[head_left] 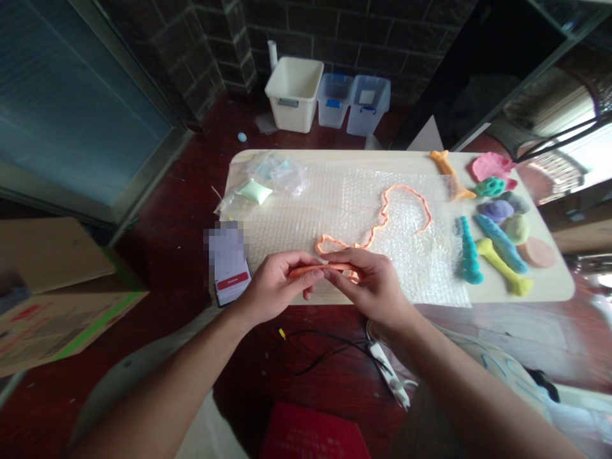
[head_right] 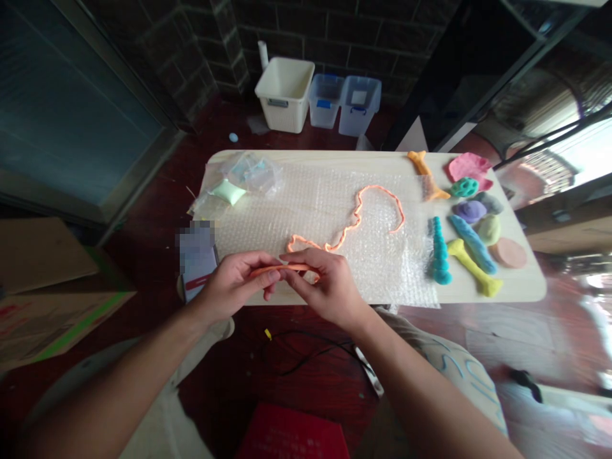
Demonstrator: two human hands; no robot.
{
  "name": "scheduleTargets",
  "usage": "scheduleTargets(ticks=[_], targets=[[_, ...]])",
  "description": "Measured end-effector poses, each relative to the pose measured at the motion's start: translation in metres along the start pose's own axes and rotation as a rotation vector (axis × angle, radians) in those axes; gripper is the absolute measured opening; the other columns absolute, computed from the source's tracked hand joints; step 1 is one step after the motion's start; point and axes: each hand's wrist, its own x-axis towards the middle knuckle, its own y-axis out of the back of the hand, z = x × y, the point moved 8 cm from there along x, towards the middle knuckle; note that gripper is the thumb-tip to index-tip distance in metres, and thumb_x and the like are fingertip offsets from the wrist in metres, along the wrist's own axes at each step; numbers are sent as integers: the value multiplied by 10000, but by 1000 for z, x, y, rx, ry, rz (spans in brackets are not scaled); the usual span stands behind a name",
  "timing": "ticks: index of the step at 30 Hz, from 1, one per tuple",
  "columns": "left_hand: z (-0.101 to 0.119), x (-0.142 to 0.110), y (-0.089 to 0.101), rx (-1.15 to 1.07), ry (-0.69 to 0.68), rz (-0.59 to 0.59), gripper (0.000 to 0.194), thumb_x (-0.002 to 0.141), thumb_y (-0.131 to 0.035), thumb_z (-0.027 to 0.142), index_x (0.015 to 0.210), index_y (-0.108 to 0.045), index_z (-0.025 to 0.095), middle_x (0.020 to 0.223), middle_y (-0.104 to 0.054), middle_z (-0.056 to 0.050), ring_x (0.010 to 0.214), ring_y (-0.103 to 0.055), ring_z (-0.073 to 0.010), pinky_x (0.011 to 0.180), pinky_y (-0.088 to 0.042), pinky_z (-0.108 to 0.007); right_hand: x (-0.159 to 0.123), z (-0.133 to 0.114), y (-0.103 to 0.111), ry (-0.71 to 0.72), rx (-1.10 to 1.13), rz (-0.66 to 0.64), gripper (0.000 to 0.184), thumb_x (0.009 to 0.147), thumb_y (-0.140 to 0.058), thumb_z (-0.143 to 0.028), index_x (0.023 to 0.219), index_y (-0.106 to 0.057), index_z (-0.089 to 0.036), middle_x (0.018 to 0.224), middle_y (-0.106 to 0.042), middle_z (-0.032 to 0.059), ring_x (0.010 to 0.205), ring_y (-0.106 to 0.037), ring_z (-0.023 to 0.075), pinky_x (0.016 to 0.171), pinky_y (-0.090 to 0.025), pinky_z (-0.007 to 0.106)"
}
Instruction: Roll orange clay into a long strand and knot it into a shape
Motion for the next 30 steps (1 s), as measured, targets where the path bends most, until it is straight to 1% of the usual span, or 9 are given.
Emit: scheduleTargets(ticks=[5,11,14,17,19,22,25,28,30], targets=[[1,-2,2,2,-16,55,202,893,-792,310,927,-738,118,701,-645,2,601,-576,-89,570,-472,-200,0,-4,-1,21,6,-56,205,968,-708,-199,1128,-820,-264,1023,-820,55,914,-768,183,814,-587,308],[4,-1,2,35,-37,97,245,868,-816,311,1013,-736,130,857,-719,-37,651,-609,-97,584,-500,-200,-2,0,3,-28,6,-13,184,945,-744,-238,1115,-815,-240,1059,-819,70,938,-772,202,828,-608,333],[4,0,4,43,-44,92,218,910,-773,332,994,-746,132,805,-700,-25,626,-592,-89,575,-483,-197,-4,3,6,-48,11,17,226,898,-802,-266,1121,-808,-223,1057,-822,72,918,-777,204,802,-614,319],[4,0,5,76,-47,90,198,931,-750,332,938,-748,134,712,-648,3,598,-573,-84,561,-461,-192,-4,-4,4,-10,-39,-12,154,928,-763,-240,1070,-825,-244,982,-829,44,841,-773,175,722,-590,282],[3,-1,4,57,-41,78,193,930,-751,329,929,-734,137,716,-639,8,611,-578,-86,571,-469,-193,-3,-8,4,12,-85,-24,150,956,-725,-221,1054,-832,-255,964,-831,35,813,-768,165,686,-572,272],[2,-1,1,-20,-29,58,198,920,-761,321,986,-702,143,771,-656,3,641,-596,-92,599,-495,-203,-2,-10,5,37,-128,-27,152,962,-713,-211,1056,-828,-245,968,-830,42,821,-768,167,720,-578,281],[0,0,1,-33,-19,55,198,931,-750,316,975,-703,129,735,-655,1,620,-594,-91,591,-491,-205,-2,-13,6,97,-152,-18,177,938,-753,-229,1107,-807,-231,1009,-817,59,884,-763,184,783,-588,301],[-1,1,0,-36,2,39,213,950,-724,321,906,-710,113,695,-656,-6,595,-597,-91,586,-495,-209,-3,-16,3,144,-151,-33,201,938,-761,-236,1136,-798,-238,993,-808,57,878,-758,181,778,-588,300],[-1,1,-2,-77,15,21,213,944,-731,326,969,-709,116,715,-676,-12,599,-614,-100,592,-511,-220,-3,-16,2,139,-152,-46,172,967,-721,-216,1111,-808,-254,960,-808,43,844,-757,170,764,-584,297]])
